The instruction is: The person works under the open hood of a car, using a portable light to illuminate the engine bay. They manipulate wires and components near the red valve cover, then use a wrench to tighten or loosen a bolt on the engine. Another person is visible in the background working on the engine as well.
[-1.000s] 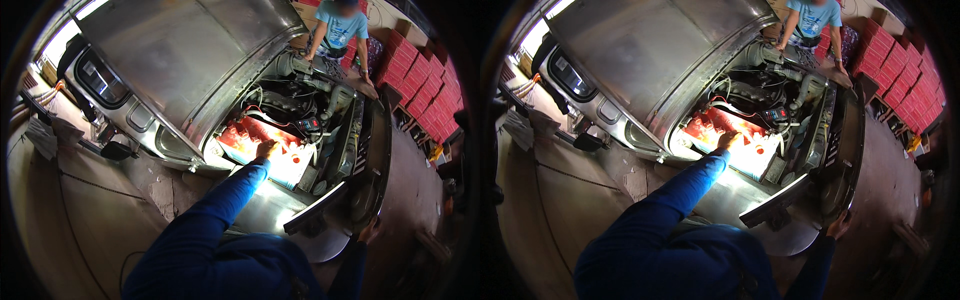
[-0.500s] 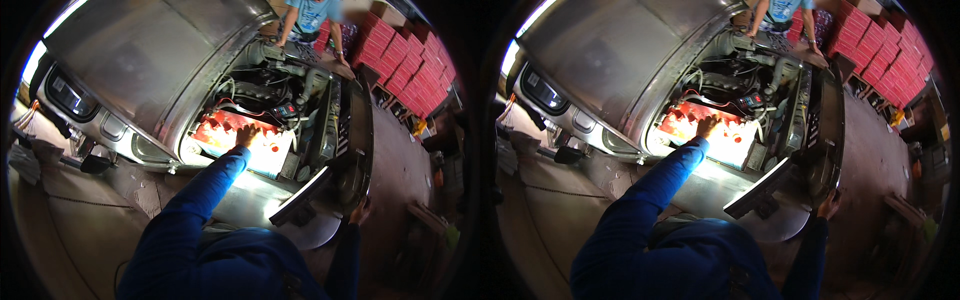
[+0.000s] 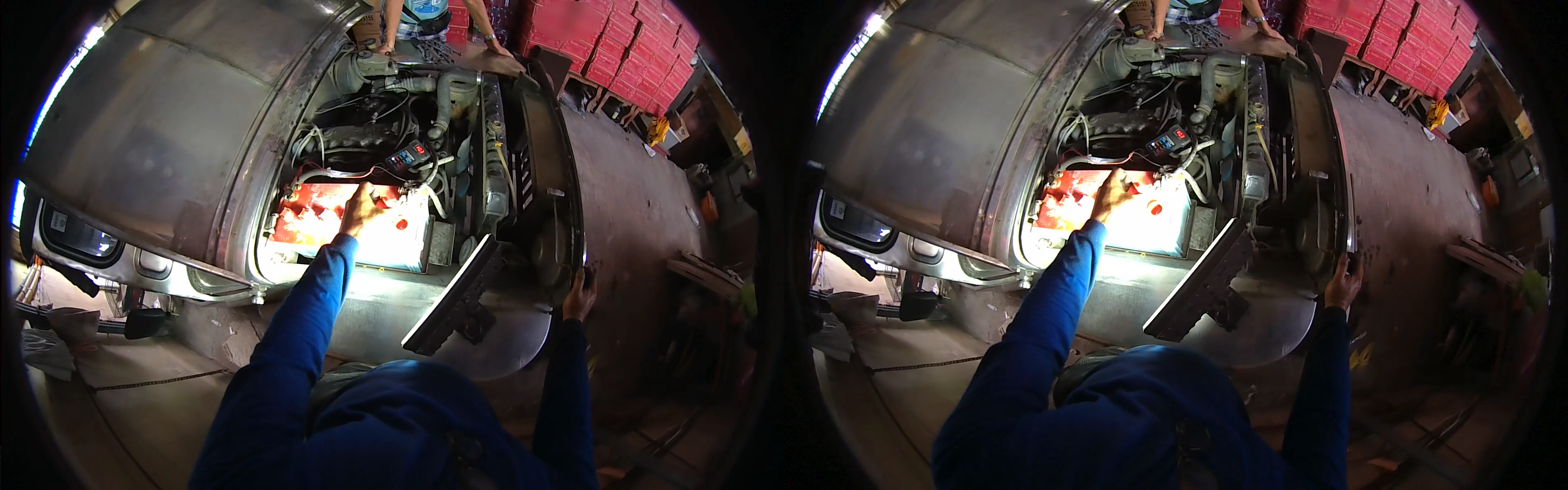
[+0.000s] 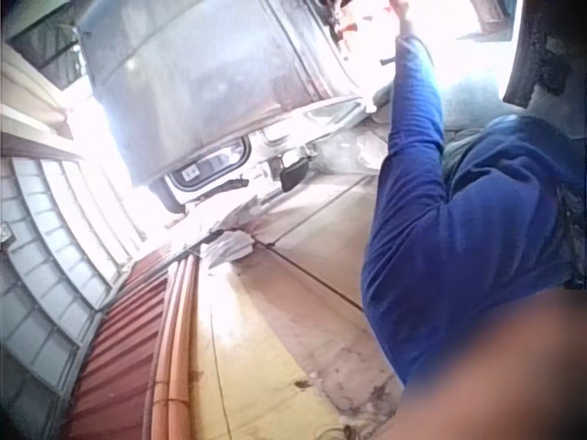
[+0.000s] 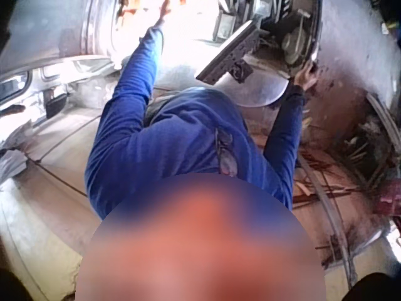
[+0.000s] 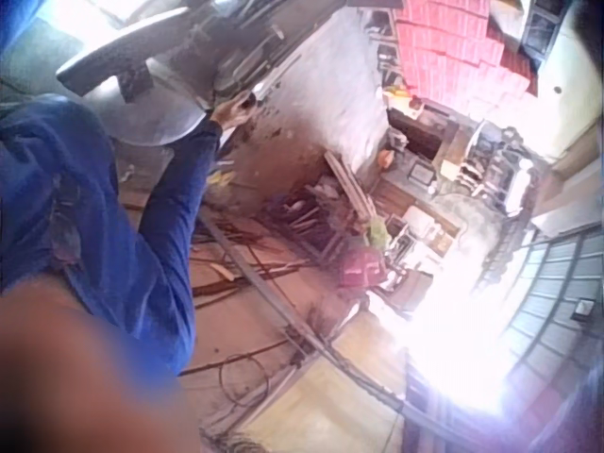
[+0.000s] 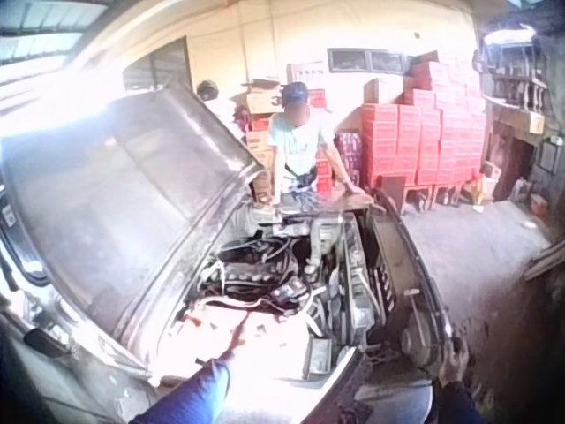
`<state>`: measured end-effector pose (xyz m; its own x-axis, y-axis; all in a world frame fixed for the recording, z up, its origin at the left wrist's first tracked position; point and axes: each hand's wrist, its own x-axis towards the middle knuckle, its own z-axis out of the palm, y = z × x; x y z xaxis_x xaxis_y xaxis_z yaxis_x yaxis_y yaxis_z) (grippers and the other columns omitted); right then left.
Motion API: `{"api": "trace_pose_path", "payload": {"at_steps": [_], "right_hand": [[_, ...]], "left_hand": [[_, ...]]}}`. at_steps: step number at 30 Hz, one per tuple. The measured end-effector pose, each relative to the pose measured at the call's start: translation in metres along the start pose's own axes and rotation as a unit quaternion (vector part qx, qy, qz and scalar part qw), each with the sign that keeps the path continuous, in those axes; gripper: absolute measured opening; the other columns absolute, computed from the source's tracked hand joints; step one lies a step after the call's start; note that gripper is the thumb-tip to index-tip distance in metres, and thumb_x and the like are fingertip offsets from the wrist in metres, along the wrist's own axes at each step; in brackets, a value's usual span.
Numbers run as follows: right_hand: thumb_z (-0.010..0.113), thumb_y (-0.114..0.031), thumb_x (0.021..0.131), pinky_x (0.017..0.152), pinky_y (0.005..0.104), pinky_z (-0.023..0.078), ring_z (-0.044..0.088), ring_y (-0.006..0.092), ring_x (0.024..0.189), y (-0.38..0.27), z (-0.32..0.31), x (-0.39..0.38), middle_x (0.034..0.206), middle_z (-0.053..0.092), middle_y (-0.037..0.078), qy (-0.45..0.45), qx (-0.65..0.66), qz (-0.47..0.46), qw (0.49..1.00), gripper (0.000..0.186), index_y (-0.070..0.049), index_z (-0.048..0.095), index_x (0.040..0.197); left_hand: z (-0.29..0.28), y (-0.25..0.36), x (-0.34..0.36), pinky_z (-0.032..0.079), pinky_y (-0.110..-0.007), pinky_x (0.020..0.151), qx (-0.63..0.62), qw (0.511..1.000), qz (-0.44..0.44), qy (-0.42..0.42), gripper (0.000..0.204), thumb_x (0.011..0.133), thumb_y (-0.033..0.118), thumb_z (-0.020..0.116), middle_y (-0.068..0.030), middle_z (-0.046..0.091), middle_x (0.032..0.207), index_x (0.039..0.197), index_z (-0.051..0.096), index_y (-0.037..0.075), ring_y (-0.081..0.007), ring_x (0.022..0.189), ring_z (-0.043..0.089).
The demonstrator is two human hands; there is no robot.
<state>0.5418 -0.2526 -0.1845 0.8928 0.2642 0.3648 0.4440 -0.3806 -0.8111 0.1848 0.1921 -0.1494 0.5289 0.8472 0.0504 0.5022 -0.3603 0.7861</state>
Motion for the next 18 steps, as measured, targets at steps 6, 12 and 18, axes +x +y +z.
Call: {"api": "trace_pose_path", "payload": {"at_steps": [6,12,18], "right_hand": [[0.059,-0.041,0.102,0.092,0.0447,0.048,0.064,0.039,0.102,-0.004,0.001,-0.001,0.109,0.069,0.022,0.01,0.001,-0.003,1.0,0.047,0.004,0.067,0.114],[0.059,-0.041,0.102,0.092,0.0458,0.048,0.064,0.0401,0.103,-0.001,-0.001,-0.001,0.11,0.069,0.022,0.004,-0.014,-0.003,1.0,0.047,0.004,0.067,0.114],[0.06,-0.04,0.102,0.093,0.0464,0.047,0.063,0.0411,0.104,0.003,0.0,0.0,0.11,0.068,0.024,0.0,-0.009,0.002,1.0,0.046,0.005,0.067,0.113]], "left_hand": [[0.016,-0.017,-0.036,0.056,-0.036,0.069,-0.111,0.978,0.176,0.026,0.028,0.088,0.016,0.077,-0.0069,0.073,0.106,0.112,0.064,0.008,-0.0224,0.086,0.072],[0.029,0.001,-0.066,0.057,-0.038,0.071,0.062,0.984,0.163,0.025,0.028,0.089,0.019,0.076,-0.0085,0.073,0.107,0.112,0.064,0.008,-0.0247,0.087,0.072],[0.026,0.014,-0.062,0.057,-0.04,0.073,0.138,0.98,0.142,0.007,0.029,0.089,0.022,0.075,-0.0101,0.073,0.109,0.112,0.064,0.008,-0.027,0.089,0.072]]}}
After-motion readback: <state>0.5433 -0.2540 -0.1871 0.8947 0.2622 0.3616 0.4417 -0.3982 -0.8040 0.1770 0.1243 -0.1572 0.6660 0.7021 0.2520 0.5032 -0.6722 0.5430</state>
